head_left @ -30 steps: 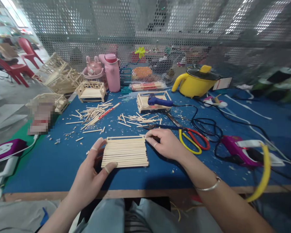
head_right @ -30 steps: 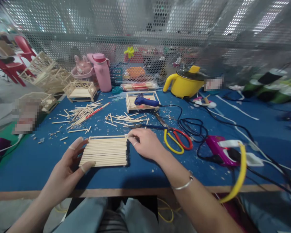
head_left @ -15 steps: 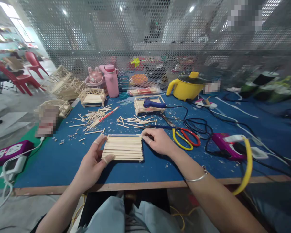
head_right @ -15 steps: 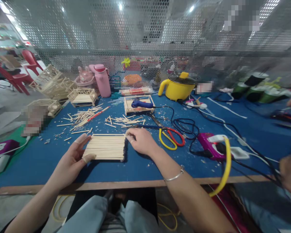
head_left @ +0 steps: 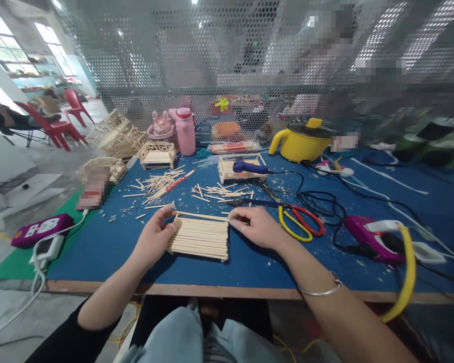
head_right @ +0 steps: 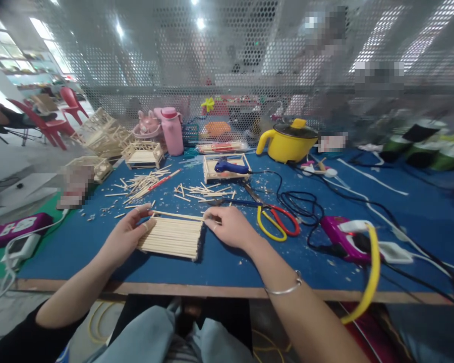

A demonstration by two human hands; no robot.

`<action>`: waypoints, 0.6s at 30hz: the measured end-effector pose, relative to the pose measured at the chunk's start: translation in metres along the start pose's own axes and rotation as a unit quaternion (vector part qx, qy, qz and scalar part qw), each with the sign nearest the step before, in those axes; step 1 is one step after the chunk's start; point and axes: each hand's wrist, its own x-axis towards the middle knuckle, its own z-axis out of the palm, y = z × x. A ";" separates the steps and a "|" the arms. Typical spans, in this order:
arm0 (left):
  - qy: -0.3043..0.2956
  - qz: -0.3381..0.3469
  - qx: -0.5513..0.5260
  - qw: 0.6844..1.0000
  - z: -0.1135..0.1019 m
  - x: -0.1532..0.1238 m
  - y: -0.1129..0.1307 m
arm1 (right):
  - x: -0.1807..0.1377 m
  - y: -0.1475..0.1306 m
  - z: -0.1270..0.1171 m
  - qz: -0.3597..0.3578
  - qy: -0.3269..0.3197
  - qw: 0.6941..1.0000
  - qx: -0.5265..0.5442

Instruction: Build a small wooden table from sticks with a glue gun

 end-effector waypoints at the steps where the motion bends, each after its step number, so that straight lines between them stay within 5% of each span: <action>1: 0.005 0.002 0.001 1.000 0.000 0.000 -0.001 | 0.000 0.000 0.000 -0.003 -0.002 1.000 0.001; 7: 0.035 -0.081 -0.027 0.996 -0.006 0.012 0.007 | 0.001 0.001 0.001 -0.014 -0.004 1.000 0.006; 18: -0.051 -0.134 -0.119 0.983 0.000 0.019 0.022 | -0.003 -0.003 -0.002 0.037 -0.011 0.998 0.052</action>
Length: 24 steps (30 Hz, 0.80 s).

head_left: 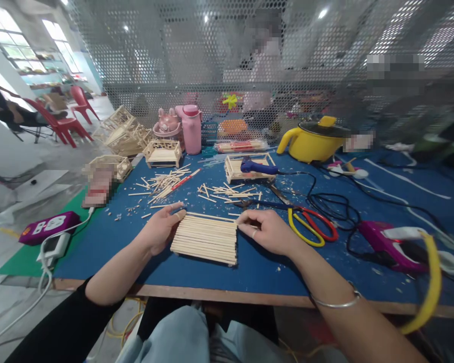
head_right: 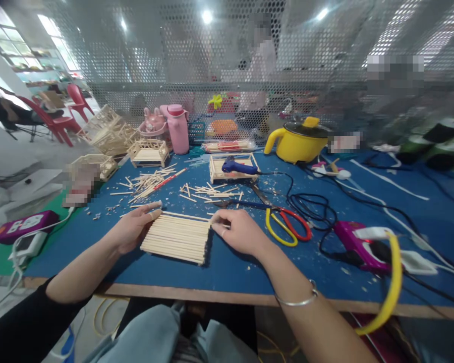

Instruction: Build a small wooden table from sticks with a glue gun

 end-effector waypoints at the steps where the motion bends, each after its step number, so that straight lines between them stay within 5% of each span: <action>1: -0.006 0.022 -0.010 1.000 -0.001 -0.004 0.000 | -0.003 -0.002 -0.001 0.004 0.007 1.000 0.022; 11: 0.103 0.284 0.015 0.953 -0.005 -0.047 -0.032 | -0.038 -0.043 0.014 0.013 0.151 0.961 0.231; 17: 0.169 0.468 0.014 0.868 -0.005 -0.051 -0.059 | -0.045 -0.039 0.038 0.050 0.143 0.892 0.426; 24: 0.159 0.494 0.020 0.854 -0.008 -0.059 -0.071 | -0.036 -0.034 0.044 0.038 0.227 0.853 0.468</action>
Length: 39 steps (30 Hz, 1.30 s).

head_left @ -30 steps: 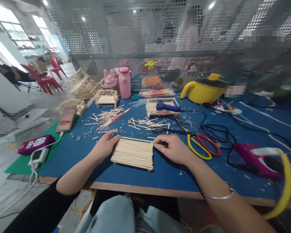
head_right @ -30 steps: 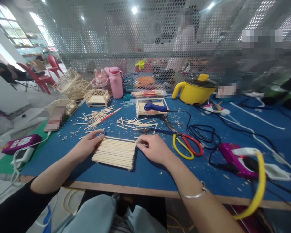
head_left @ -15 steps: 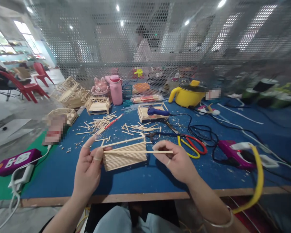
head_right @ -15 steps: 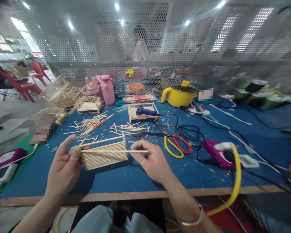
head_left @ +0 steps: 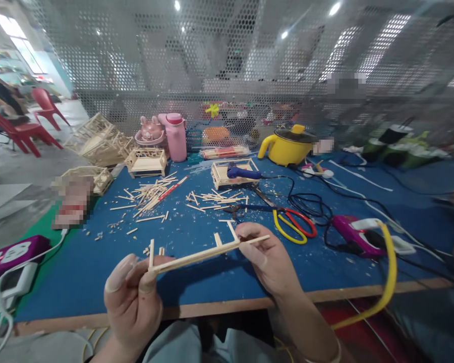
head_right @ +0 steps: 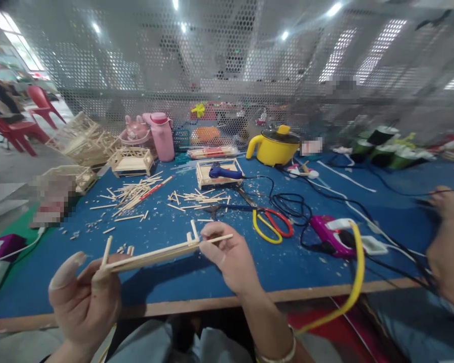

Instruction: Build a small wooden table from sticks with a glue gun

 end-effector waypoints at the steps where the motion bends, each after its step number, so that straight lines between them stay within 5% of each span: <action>1: -0.001 -0.017 -0.011 1.000 0.001 -0.001 0.001 | 0.000 0.000 0.001 0.009 -0.005 1.000 -0.002; 6: -0.013 -0.187 -0.021 0.982 0.009 0.016 0.007 | 0.006 -0.002 0.000 0.087 -0.041 0.995 -0.017; 12: -0.136 -0.399 -0.139 0.896 0.024 0.065 0.014 | 0.028 -0.019 0.005 0.176 -0.014 0.983 0.047; 16: -0.120 -0.411 -0.171 0.887 0.031 0.070 0.011 | 0.036 -0.023 0.014 0.203 0.013 0.976 0.075; 24: -0.128 -0.388 -0.173 0.896 0.030 0.065 0.003 | 0.042 -0.010 0.012 0.140 0.002 0.990 0.027; 31: -0.083 -0.463 -0.237 0.850 0.026 0.069 0.014 | 0.047 -0.012 0.008 0.231 0.016 0.971 0.057; 39: -0.093 -0.440 -0.238 0.861 0.030 0.068 0.014 | 0.046 -0.015 0.010 0.237 0.008 0.970 0.050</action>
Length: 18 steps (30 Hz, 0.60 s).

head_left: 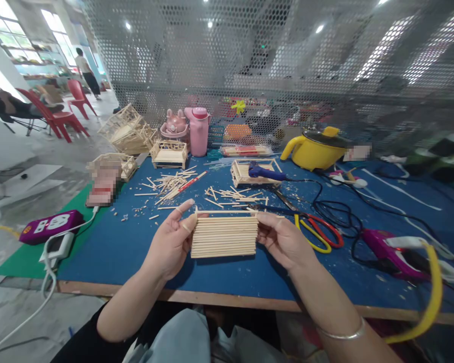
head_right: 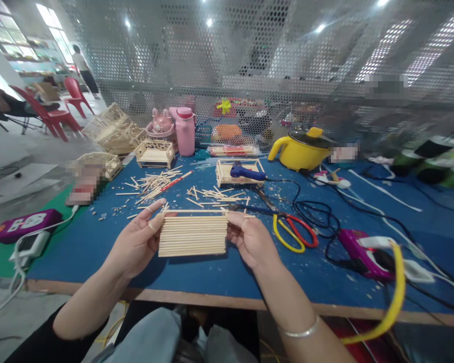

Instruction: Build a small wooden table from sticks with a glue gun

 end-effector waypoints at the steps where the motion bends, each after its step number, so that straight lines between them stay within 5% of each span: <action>1: 0.005 0.001 0.002 1.000 0.000 0.000 -0.001 | 0.000 0.000 0.000 -0.002 -0.003 1.000 -0.003; 8: 0.065 -0.007 -0.012 0.998 0.000 0.004 -0.007 | -0.003 0.004 0.002 -0.027 0.011 1.000 -0.007; 18: 0.076 -0.117 0.180 0.974 -0.012 0.013 -0.002 | 0.017 0.009 -0.006 0.151 0.059 0.985 -0.052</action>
